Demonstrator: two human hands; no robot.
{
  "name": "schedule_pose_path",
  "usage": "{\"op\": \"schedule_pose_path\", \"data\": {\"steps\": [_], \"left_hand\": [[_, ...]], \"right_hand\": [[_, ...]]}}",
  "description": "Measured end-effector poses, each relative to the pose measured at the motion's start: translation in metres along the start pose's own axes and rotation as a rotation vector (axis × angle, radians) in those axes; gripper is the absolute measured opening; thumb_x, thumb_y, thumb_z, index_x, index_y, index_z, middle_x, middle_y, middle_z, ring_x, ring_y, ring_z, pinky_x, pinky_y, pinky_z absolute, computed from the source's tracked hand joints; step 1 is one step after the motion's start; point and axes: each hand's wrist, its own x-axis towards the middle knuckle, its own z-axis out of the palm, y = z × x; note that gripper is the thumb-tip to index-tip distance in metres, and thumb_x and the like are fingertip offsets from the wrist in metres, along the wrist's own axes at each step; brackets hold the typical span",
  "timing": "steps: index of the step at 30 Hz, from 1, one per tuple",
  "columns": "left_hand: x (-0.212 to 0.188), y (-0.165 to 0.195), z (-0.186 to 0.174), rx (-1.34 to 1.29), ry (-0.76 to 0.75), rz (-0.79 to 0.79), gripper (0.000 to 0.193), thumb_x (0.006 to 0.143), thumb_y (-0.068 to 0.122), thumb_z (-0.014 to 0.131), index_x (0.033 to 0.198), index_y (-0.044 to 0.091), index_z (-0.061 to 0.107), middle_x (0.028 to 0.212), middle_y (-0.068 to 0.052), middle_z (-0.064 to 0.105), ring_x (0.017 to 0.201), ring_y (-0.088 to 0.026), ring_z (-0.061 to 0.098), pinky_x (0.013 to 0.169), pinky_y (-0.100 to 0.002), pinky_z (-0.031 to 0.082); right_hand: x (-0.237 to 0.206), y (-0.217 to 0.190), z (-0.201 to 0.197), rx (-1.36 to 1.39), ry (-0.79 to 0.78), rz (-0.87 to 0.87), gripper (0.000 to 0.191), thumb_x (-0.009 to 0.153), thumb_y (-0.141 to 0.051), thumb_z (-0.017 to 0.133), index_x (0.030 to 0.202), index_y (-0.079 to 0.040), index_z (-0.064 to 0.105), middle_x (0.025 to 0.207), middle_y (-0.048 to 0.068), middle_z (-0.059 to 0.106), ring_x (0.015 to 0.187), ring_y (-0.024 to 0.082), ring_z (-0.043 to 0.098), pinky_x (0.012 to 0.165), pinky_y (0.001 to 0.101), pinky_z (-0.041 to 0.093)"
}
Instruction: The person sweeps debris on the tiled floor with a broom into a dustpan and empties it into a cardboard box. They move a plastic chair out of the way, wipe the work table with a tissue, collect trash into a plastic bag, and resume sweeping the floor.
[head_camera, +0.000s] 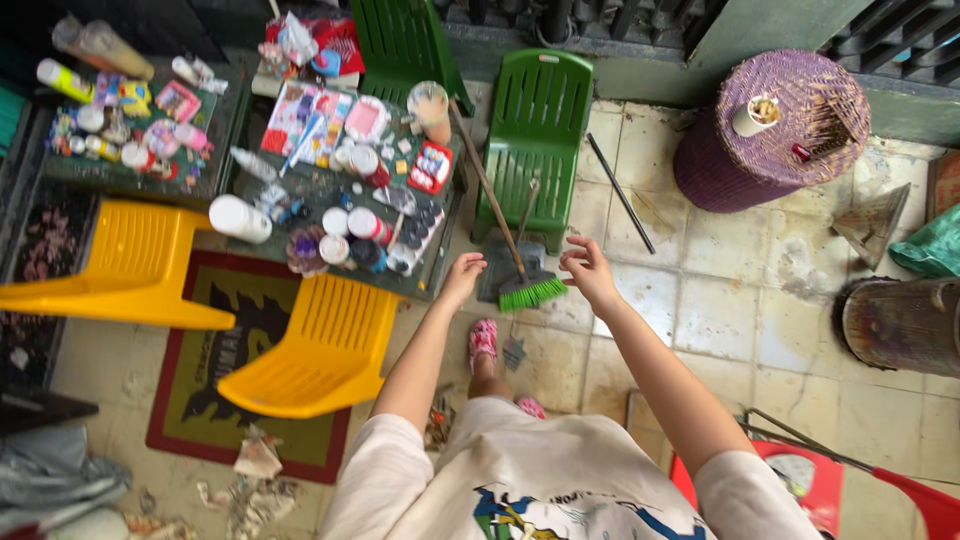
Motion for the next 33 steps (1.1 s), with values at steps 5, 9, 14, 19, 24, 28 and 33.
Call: {"op": "schedule_pose_path", "data": {"steps": [5,9,14,19,24,28,33], "left_hand": [[0.124,0.005,-0.022,0.098,0.02,0.035,0.03,0.103,0.018,0.059,0.126,0.001,0.065,0.119,-0.01,0.072,0.114,-0.019,0.067,0.101,-0.031,0.05],[0.2,0.002,-0.025,0.076,0.092,-0.084,0.04,0.101,0.028,0.06,0.132,0.003,0.064,0.128,-0.012,0.07,0.122,-0.024,0.064,0.103,-0.034,0.048],[0.273,-0.004,-0.023,0.673,0.153,-0.164,0.049,0.102,0.043,0.057,0.144,0.018,0.063,0.139,-0.026,0.058,0.133,-0.04,0.048,0.112,-0.044,0.037],[0.329,-0.033,-0.011,0.161,0.199,-0.188,0.056,0.099,0.045,0.056,0.147,0.016,0.055,0.153,-0.021,0.053,0.144,-0.034,0.046,0.117,-0.04,0.035],[0.341,-0.056,-0.003,0.059,0.26,-0.157,0.054,0.1,0.041,0.062,0.146,0.014,0.053,0.156,-0.023,0.042,0.146,-0.035,0.044,0.118,-0.04,0.035],[0.299,-0.067,0.014,0.378,0.316,0.042,0.045,0.1,0.034,0.063,0.143,0.02,0.063,0.149,-0.025,0.043,0.14,-0.04,0.041,0.119,-0.048,0.033],[0.168,-0.096,0.027,0.398,0.129,0.237,0.048,0.104,0.028,0.061,0.151,0.02,0.053,0.158,-0.028,0.03,0.148,-0.045,0.026,0.12,-0.055,0.022]], "right_hand": [[0.093,-0.008,0.034,-0.158,0.019,-0.042,0.053,0.089,-0.013,0.068,0.139,-0.02,0.053,0.129,0.007,0.059,0.101,0.021,0.067,0.079,0.0372,0.057],[0.144,-0.006,0.061,-0.407,0.058,-0.242,0.056,0.092,-0.017,0.072,0.145,-0.022,0.054,0.143,0.014,0.046,0.123,0.028,0.056,0.097,0.042,0.053],[0.169,0.003,0.067,-0.442,0.162,-0.178,0.051,0.093,-0.019,0.072,0.141,-0.021,0.055,0.152,0.013,0.039,0.137,0.029,0.044,0.1,0.042,0.05],[0.171,0.027,0.038,-0.17,0.255,-0.291,0.045,0.098,-0.013,0.063,0.142,-0.016,0.055,0.15,0.011,0.04,0.137,0.024,0.047,0.102,0.0346,0.053],[0.169,0.068,0.018,-0.086,0.333,-0.279,0.035,0.1,-0.008,0.061,0.134,-0.01,0.058,0.141,0.009,0.049,0.13,0.02,0.053,0.098,0.0326,0.053],[0.162,0.086,0.023,0.091,0.309,-0.233,0.024,0.104,-0.012,0.057,0.125,-0.004,0.063,0.125,0.011,0.064,0.11,0.021,0.063,0.091,0.0325,0.054],[0.137,0.096,0.049,0.436,0.138,0.52,0.039,0.104,-0.036,0.043,0.122,-0.005,0.057,0.103,0.014,0.068,0.087,0.027,0.069,0.08,0.0419,0.057]]}}
